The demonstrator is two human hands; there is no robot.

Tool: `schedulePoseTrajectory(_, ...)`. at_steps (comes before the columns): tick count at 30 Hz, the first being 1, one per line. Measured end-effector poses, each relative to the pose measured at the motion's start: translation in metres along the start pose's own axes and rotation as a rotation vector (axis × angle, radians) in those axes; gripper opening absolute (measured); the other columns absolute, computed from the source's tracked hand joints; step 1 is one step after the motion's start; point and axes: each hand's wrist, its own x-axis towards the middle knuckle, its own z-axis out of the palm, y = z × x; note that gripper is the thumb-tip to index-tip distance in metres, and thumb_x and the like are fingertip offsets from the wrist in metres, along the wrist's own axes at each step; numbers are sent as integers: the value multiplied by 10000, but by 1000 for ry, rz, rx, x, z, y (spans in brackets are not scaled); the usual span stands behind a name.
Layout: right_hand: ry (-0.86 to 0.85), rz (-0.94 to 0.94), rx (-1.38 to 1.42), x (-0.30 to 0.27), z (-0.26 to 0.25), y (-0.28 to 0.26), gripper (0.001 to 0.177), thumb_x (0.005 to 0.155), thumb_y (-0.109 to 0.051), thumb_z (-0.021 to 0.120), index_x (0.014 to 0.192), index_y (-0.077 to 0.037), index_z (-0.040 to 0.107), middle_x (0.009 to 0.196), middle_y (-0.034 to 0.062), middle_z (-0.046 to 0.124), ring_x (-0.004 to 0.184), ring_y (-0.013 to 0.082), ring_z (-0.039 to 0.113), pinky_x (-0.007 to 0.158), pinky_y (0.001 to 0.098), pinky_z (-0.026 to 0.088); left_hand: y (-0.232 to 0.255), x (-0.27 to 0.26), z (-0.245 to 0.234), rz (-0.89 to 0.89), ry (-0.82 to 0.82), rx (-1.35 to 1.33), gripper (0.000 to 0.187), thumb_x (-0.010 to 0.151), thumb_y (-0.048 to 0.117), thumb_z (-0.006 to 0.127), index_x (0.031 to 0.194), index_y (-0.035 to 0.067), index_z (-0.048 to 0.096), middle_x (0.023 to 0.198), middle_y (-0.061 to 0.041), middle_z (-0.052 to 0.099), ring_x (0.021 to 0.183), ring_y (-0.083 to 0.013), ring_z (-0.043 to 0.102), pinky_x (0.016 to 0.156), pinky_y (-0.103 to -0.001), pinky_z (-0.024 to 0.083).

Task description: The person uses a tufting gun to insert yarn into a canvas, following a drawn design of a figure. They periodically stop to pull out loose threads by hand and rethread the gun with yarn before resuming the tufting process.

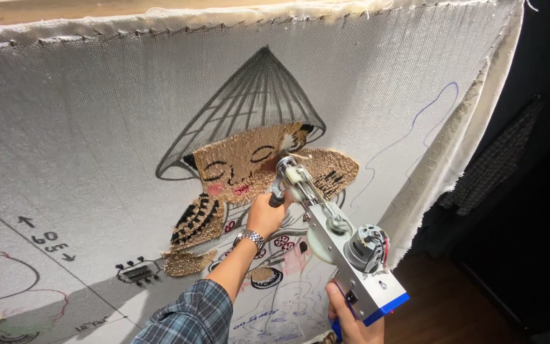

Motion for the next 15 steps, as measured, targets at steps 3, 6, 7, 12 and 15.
schedulePoseTrajectory(3,-10,36,2,3,-1,2,219,794,1,748,986,43,651,621,91,628,466,177,562,440,325,448,-10,7,4,59,37,8,442,881,443,729,802,9,724,625,-165,675,564,-265,656,587,-405,505)
schedulePoseTrajectory(6,6,13,-5,2,-1,4,204,811,-6,760,978,59,663,587,104,605,466,182,564,444,326,451,-12,10,5,142,72,21,456,868,452,756,808,1,721,656,-160,688,583,-275,658,598,-404,509)
schedulePoseTrajectory(7,1,18,0,3,-2,5,192,823,-13,754,971,64,659,585,105,601,466,182,560,443,326,450,-8,9,5,141,70,-3,432,856,442,759,821,12,730,665,-156,698,594,-272,668,602,-400,511)
schedulePoseTrajectory(12,-4,45,-21,1,4,-16,186,840,-31,746,963,61,642,592,98,591,467,177,548,439,320,429,-9,13,6,178,76,-57,368,833,396,757,833,28,747,684,-147,719,619,-246,695,611,-387,517)
schedulePoseTrajectory(15,31,80,46,-1,9,-24,195,819,-23,738,988,42,665,624,79,600,477,164,536,440,314,423,-4,12,4,167,70,-44,388,852,385,755,802,2,720,687,-155,714,611,-247,682,610,-392,515)
